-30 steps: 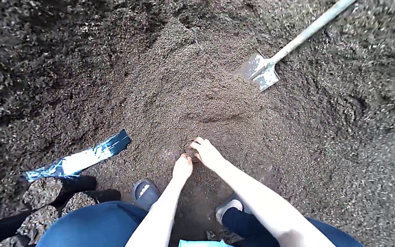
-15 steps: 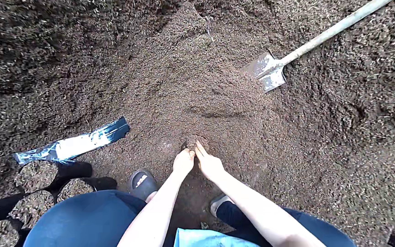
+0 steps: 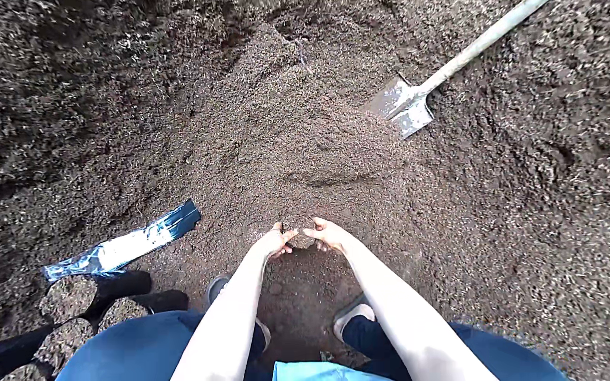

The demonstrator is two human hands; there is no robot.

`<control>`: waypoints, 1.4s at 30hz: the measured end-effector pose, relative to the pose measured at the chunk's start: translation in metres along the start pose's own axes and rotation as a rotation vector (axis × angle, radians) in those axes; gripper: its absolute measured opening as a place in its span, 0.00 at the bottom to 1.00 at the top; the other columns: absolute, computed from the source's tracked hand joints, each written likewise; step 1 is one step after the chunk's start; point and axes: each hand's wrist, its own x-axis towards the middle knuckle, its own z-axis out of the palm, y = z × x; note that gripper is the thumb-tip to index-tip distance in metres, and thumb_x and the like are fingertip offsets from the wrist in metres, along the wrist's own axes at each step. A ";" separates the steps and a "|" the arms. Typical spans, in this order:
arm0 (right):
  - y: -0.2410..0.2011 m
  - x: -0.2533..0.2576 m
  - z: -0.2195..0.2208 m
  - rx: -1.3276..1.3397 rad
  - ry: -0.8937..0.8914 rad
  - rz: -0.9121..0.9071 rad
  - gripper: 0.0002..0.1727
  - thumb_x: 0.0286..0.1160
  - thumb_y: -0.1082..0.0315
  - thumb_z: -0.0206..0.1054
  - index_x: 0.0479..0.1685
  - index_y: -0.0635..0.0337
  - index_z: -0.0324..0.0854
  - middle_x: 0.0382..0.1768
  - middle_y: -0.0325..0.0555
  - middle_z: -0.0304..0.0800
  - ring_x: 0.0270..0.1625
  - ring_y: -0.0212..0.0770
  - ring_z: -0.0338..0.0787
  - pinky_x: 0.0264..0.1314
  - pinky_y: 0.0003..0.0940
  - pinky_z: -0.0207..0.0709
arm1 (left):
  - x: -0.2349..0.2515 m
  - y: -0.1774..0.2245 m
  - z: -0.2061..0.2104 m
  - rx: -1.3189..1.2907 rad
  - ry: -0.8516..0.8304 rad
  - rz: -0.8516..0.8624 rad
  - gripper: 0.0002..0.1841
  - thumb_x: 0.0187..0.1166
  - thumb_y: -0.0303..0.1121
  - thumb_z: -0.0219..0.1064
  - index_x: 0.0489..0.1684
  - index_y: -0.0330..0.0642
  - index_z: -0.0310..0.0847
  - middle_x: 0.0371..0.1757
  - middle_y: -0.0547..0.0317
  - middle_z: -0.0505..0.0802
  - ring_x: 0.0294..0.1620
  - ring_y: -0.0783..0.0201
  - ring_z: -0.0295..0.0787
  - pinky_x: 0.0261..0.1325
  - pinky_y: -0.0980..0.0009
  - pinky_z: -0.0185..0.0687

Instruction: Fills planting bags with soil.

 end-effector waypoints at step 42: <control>-0.076 -0.008 -0.003 -0.559 0.180 -0.562 0.24 0.92 0.49 0.55 0.58 0.61 0.85 0.54 0.58 0.90 0.61 0.56 0.89 0.67 0.62 0.77 | -0.031 -0.020 0.045 -0.119 0.222 0.024 0.26 0.98 0.45 0.39 0.79 0.35 0.69 0.58 0.46 0.91 0.55 0.55 0.91 0.64 0.55 0.82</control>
